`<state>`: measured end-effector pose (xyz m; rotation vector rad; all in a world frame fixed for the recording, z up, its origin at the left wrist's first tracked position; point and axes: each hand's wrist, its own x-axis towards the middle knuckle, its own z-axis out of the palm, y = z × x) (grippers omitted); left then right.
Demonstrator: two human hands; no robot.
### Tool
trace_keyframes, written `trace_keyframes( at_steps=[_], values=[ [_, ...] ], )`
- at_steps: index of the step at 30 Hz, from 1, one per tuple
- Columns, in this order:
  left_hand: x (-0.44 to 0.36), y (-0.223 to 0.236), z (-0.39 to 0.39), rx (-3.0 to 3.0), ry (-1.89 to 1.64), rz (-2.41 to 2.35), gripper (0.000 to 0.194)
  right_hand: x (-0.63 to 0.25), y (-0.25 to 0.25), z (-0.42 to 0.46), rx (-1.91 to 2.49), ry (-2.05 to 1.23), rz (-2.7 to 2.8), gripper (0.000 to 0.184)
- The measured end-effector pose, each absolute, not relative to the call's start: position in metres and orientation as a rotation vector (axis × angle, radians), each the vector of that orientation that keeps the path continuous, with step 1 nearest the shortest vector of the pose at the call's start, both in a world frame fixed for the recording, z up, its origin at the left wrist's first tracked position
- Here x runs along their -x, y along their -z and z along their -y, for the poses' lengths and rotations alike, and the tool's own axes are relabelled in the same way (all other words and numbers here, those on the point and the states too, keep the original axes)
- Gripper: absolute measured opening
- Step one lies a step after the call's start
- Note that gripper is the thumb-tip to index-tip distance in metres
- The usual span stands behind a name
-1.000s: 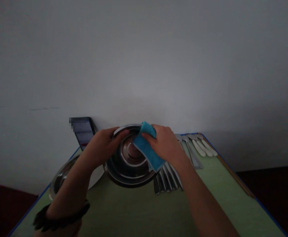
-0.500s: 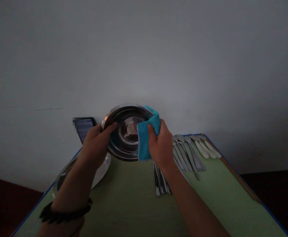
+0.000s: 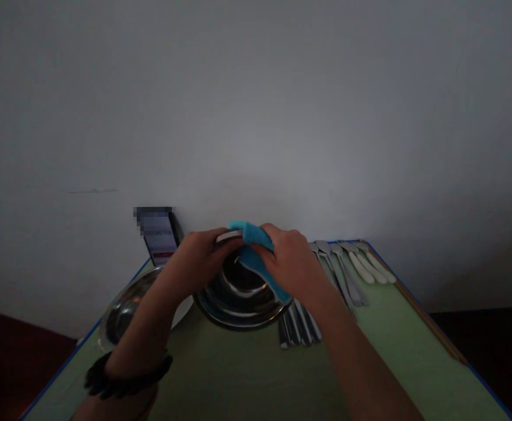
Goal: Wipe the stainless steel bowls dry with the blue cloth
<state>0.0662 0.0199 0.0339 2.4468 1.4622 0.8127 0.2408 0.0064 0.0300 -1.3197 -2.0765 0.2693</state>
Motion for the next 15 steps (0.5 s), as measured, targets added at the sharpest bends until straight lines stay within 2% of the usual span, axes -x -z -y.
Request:
trace_keyframes(
  at_steps=[5,8,11,15],
  values=[
    [-0.065,-0.038,-0.019,-2.345,-0.996,-1.638,0.04,-0.237,-0.026,-0.009,1.326,-0.188,1.874,0.027],
    [-0.067,-0.04,-0.018,-2.205,-1.176,-1.699,0.035,-0.237,-0.021,-0.013,1.298,-0.182,1.705,0.029],
    [-0.067,-0.038,-0.02,-1.999,-1.388,-1.741,0.03,-0.232,-0.015,-0.016,1.281,-0.234,1.52,0.031],
    [-0.068,-0.029,-0.028,-1.644,-1.667,-1.655,0.035,-0.224,-0.004,-0.021,1.268,-0.432,1.36,0.032]
  ],
)
